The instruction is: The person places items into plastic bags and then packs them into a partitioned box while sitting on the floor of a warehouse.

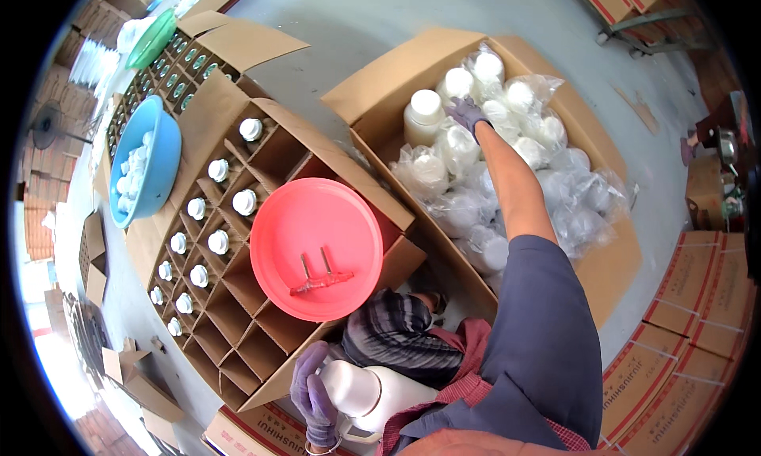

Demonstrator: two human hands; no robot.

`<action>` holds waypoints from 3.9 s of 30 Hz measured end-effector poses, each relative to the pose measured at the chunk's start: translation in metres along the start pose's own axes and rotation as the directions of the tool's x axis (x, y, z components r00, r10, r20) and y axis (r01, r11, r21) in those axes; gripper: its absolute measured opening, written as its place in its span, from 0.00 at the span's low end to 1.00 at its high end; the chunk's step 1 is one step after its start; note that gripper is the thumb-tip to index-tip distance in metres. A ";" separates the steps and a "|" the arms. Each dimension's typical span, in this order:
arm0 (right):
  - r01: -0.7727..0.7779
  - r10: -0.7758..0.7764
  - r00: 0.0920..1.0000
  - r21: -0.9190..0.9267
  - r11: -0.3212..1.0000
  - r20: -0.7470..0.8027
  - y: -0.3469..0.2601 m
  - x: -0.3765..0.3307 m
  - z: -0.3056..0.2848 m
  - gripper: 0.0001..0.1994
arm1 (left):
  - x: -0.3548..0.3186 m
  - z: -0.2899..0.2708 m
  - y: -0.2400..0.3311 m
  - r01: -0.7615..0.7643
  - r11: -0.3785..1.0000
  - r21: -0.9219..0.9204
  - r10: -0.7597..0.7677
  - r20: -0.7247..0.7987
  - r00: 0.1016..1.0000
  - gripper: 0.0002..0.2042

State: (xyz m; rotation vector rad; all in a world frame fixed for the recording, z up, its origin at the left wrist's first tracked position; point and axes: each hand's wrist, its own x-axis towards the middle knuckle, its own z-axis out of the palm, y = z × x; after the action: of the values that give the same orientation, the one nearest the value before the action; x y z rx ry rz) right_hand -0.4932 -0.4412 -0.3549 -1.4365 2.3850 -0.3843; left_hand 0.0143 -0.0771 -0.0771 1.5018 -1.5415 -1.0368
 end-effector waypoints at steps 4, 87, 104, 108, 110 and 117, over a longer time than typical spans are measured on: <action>0.214 -0.203 0.977 0.291 0.932 -0.068 -0.029 -0.019 0.003 0.30 | -0.004 0.004 0.004 0.047 0.998 0.033 -0.045 -0.055 0.997 0.23; 0.080 -0.230 0.971 0.995 0.054 -0.065 -0.140 -0.246 -0.151 0.12 | -0.046 0.118 -0.013 0.391 0.705 -0.591 0.004 0.555 0.832 0.23; 0.161 -0.225 0.918 0.212 0.964 0.326 -0.080 -0.077 0.138 0.21 | 0.021 0.129 -0.008 0.757 0.478 -0.446 0.119 0.886 0.448 0.23; 0.682 -0.509 0.593 -0.054 0.729 0.624 -0.141 -0.087 0.083 0.18 | 0.020 0.126 -0.016 0.745 0.472 -0.470 0.122 0.872 0.473 0.23; 0.740 -0.559 0.599 -0.131 0.659 0.573 -0.163 -0.108 0.013 0.18 | 0.020 0.127 -0.022 0.754 0.441 -0.486 0.134 0.867 0.480 0.24; 0.444 -0.411 0.895 -0.259 0.858 0.173 -0.102 -0.017 -0.030 0.37 | 0.026 0.119 -0.024 0.834 0.384 -0.396 0.127 0.917 0.377 0.28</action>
State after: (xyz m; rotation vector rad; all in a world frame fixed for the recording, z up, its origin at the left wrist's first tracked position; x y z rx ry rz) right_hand -0.4165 -0.4707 -0.2857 -2.0761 2.0796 -0.0440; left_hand -0.0859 -0.0959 -0.1477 0.4999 -0.6752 -2.7541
